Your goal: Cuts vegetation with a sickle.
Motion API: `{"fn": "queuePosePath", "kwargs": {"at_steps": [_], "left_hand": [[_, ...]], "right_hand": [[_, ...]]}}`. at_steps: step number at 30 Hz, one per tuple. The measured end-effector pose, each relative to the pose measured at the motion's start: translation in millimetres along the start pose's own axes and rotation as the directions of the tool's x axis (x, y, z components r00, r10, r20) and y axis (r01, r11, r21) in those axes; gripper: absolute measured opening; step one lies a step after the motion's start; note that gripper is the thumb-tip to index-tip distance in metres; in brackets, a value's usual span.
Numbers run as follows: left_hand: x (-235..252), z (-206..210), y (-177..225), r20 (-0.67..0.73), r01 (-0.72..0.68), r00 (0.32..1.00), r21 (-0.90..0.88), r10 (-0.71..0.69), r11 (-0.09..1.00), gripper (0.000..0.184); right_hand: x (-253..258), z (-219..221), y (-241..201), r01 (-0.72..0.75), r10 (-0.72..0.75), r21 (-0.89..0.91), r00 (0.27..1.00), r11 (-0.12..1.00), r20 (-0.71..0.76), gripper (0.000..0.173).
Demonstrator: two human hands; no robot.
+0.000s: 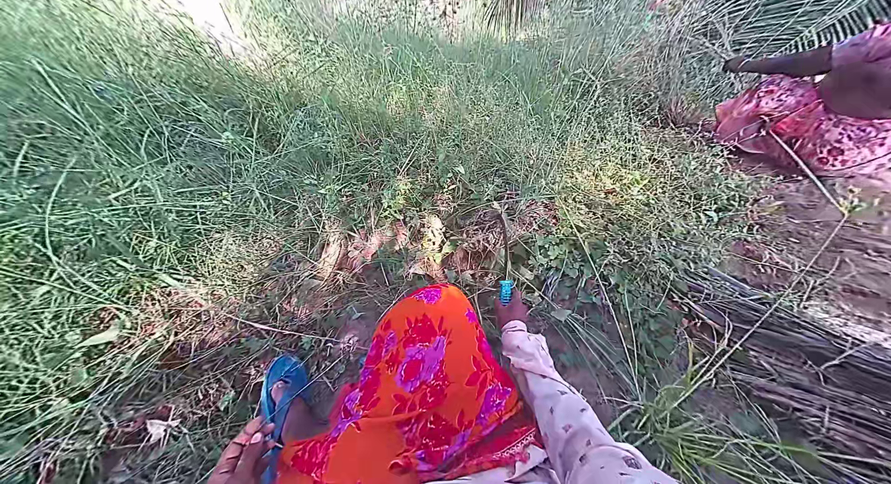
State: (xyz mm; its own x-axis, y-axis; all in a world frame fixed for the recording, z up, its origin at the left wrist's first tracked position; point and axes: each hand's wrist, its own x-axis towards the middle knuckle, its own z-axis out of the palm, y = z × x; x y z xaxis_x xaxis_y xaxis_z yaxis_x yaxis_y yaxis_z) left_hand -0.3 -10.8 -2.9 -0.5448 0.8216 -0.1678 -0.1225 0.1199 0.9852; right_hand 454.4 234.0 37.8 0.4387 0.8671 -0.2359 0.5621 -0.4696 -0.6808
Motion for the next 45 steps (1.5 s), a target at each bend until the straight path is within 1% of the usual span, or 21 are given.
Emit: {"fn": "queuePosePath", "kwargs": {"at_steps": [2,4,6,8,12,14,16,18,20,22,23,26,28,30,32,34,37,40,42,43,45], "left_hand": [[-1.9,2.8,-1.7,-0.004,-0.007,1.000,-0.014,0.007,1.000,0.031],[-3.7,3.5,-3.2,-0.019,-0.002,1.000,-0.039,0.001,0.999,0.030],[-3.0,3.2,-1.6,-0.027,0.010,1.000,-0.041,-0.011,0.999,0.030],[-0.1,8.2,3.3,-0.031,0.023,0.999,-0.013,-0.023,1.000,0.031],[-3.2,10.1,6.4,-0.012,0.051,0.999,0.029,-0.050,0.998,0.033],[-0.8,9.9,9.9,0.002,0.045,0.999,0.010,-0.045,0.999,0.033],[-1.8,9.1,9.8,-0.002,0.043,0.999,-0.010,-0.043,0.999,0.031],[-1.6,8.8,5.5,-0.035,0.034,0.999,-0.026,-0.035,0.999,0.030],[1.4,7.2,-4.2,-0.059,0.019,0.998,-0.020,-0.020,1.000,0.031],[0.5,7.4,-7.7,-0.071,0.013,0.997,-0.020,-0.014,1.000,0.031],[-0.9,8.5,-6.9,-0.078,0.009,0.997,-0.020,-0.011,1.000,0.031],[-5.1,9.2,-4.2,-0.087,0.007,0.996,-0.035,-0.010,0.999,0.032],[-7.6,8.9,-2.9,-0.092,0.008,0.996,-0.048,-0.013,0.999,0.031],[-9.6,10.3,0.1,-0.114,0.016,0.993,-0.063,-0.023,0.998,0.030],[-11.2,12.3,2.2,-0.132,0.031,0.990,-0.071,-0.040,0.997,0.030],[-11.9,15.2,6.0,-0.147,0.031,0.988,-0.081,-0.042,0.996,0.029],[-12.9,16.2,6.1,-0.146,0.015,0.989,-0.101,-0.030,0.995,0.028],[-11.3,14.8,7.6,-0.131,0.011,0.991,-0.097,-0.024,0.995,0.029],[-10.6,16.0,7.2,-0.128,0.012,0.992,-0.086,-0.023,0.996,0.030],[-9.9,16.0,5.3,-0.118,0.009,0.993,-0.075,-0.017,0.997,0.031],[-8.6,15.5,7.0,-0.103,0.012,0.995,-0.058,-0.017,0.998,0.031]], "right_hand": [[-4.4,13.0,12.8,-0.056,0.057,-0.046,0.998,0.997,0.009,0.070],[-25.9,25.5,33.4,-0.115,0.123,-0.091,0.987,0.989,0.099,0.075],[-54.2,30.4,55.9,-0.101,0.124,-0.137,0.977,0.985,0.174,0.077],[-67.6,19.2,66.9,-0.078,0.112,-0.168,0.973,0.983,0.201,0.071],[-84.1,-17.7,73.3,-0.096,0.108,-0.071,0.976,0.993,0.188,0.063],[-107.5,-29.4,66.2,-0.085,0.094,-0.051,0.971,0.995,0.219,0.065],[-126.9,-23.4,72.2,-0.011,0.020,-0.037,0.971,0.999,0.240,0.068],[-127.8,-13.6,82.7,0.088,-0.076,-0.041,0.968,0.995,0.241,0.066],[-119.9,-12.2,82.3,0.200,-0.190,-0.045,0.967,0.979,0.167,0.062],[-117.0,-17.3,67.6,0.347,-0.347,-0.015,0.938,0.938,0.003,0.059],[-113.0,-18.0,56.7,0.422,-0.420,0.005,0.903,0.907,-0.092,0.058],[-90.2,-25.3,12.8,0.465,-0.433,0.122,0.875,0.877,-0.217,0.059],[-68.4,-39.5,-22.8,0.423,-0.385,0.153,0.894,0.893,-0.227,0.058],[-38.3,-55.4,-53.6,0.335,-0.307,0.106,0.926,0.936,-0.220,0.060],[-1.5,-67.6,-69.5,0.235,-0.226,0.018,0.953,0.972,-0.203,0.062],[34.2,-68.8,-68.8,0.082,-0.091,-0.067,0.987,0.994,-0.133,0.064],[69.5,-39.5,-23.1,-0.079,0.076,-0.180,0.997,0.980,-0.025,0.063],[34.6,-11.6,31.7,-0.095,0.098,-0.284,0.995,0.954,-0.005,0.072],[0.1,-12.7,58.5,-0.065,0.075,-0.331,0.997,0.941,0.018,0.074],[-18.8,-16.4,68.6,-0.053,0.065,-0.340,0.998,0.939,0.024,0.073],[-55.1,-23.1,85.9,-0.025,0.037,-0.276,0.998,0.961,0.041,0.072]]}}
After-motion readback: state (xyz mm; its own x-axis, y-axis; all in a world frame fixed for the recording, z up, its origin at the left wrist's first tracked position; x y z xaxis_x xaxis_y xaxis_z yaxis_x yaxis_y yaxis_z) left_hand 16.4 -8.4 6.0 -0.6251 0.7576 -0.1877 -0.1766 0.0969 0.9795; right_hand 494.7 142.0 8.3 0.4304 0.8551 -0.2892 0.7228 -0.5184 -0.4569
